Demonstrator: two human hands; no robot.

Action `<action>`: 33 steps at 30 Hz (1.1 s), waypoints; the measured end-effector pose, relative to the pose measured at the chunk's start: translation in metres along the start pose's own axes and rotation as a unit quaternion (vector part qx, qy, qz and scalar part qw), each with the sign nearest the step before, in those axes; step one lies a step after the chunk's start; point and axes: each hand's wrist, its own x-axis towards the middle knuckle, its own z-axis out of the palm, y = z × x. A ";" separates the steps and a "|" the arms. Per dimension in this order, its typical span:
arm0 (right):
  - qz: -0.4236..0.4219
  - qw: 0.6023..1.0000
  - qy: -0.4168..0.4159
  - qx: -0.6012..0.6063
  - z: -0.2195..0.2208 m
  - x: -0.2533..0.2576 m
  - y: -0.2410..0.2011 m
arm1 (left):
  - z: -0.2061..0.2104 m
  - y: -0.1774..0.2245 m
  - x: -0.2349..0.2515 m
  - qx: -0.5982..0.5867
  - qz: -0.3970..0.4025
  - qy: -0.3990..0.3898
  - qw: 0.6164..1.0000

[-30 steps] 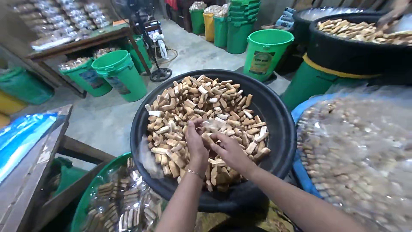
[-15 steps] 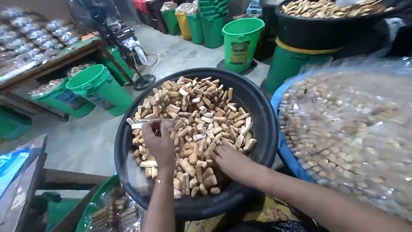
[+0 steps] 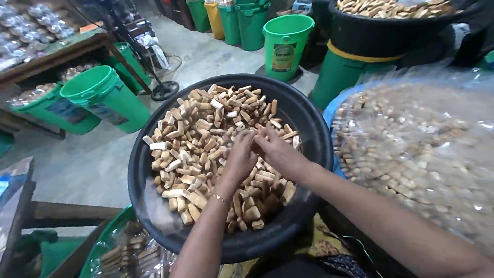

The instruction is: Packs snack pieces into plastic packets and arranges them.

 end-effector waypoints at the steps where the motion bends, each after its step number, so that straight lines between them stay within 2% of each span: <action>1: 0.028 0.998 -0.046 0.012 -0.009 0.004 -0.009 | 0.001 -0.001 -0.002 0.001 0.004 0.018 1.000; 4: 0.061 0.993 -0.085 0.051 -0.023 0.019 -0.021 | -0.003 -0.002 -0.009 -0.036 0.046 0.074 0.996; 6: 0.057 0.994 -0.086 0.032 -0.020 0.028 -0.027 | -0.010 0.002 -0.019 -0.086 0.117 0.095 0.985; 8: 0.039 0.996 -0.063 0.046 -0.026 0.033 -0.034 | -0.023 -0.006 -0.026 -0.153 0.189 0.159 0.957; 9: 0.015 0.997 -0.038 0.061 -0.032 0.033 -0.037 | -0.033 -0.017 -0.028 -0.215 0.191 0.200 0.937; 11: -0.055 0.995 0.018 0.085 -0.040 0.031 -0.039 | -0.052 -0.037 -0.028 -0.325 0.085 0.237 0.911; 14: -0.118 0.987 0.022 0.111 -0.034 0.031 -0.053 | -0.053 -0.044 -0.022 -0.469 -0.093 0.164 0.863; 16: -0.152 0.982 -0.001 0.115 -0.016 0.030 -0.057 | -0.047 -0.041 -0.018 -0.523 -0.123 0.153 0.830; 18: -0.121 0.984 0.020 0.127 0.000 0.024 -0.053 | -0.048 -0.054 -0.015 -0.499 -0.149 0.226 0.823; 19: -0.073 0.993 -0.004 0.095 0.004 0.022 -0.049 | -0.049 -0.063 -0.014 -0.473 -0.170 0.285 0.817; 20: -0.010 0.996 -0.086 0.032 0.004 0.022 -0.048 | -0.051 -0.071 -0.013 -0.451 -0.192 0.336 0.804; 22: 0.087 0.953 -0.272 -0.105 0.018 0.027 -0.047 | -0.051 -0.085 -0.009 -0.461 -0.220 0.396 0.763; 23: 0.105 0.931 -0.316 -0.147 0.031 0.029 -0.045 | -0.051 -0.088 -0.006 -0.474 -0.233 0.415 0.741; 25: 0.113 0.914 -0.343 -0.185 0.049 0.032 -0.038 | -0.051 -0.089 -0.003 -0.511 -0.251 0.423 0.705; 27: 0.108 0.913 -0.350 -0.183 0.049 0.035 -0.036 | -0.049 -0.087 -0.002 -0.533 -0.264 0.424 0.683; 30: 0.119 0.922 -0.328 -0.166 0.024 0.035 -0.045 | -0.046 -0.081 0.000 -0.559 -0.282 0.412 0.661; 32: 0.118 0.955 -0.245 -0.117 0.005 0.030 -0.035 | -0.045 -0.077 0.001 -0.577 -0.296 0.401 0.647; 33: 0.095 0.980 -0.157 -0.071 -0.003 0.023 -0.025 | -0.044 -0.075 0.002 -0.582 -0.297 0.396 0.645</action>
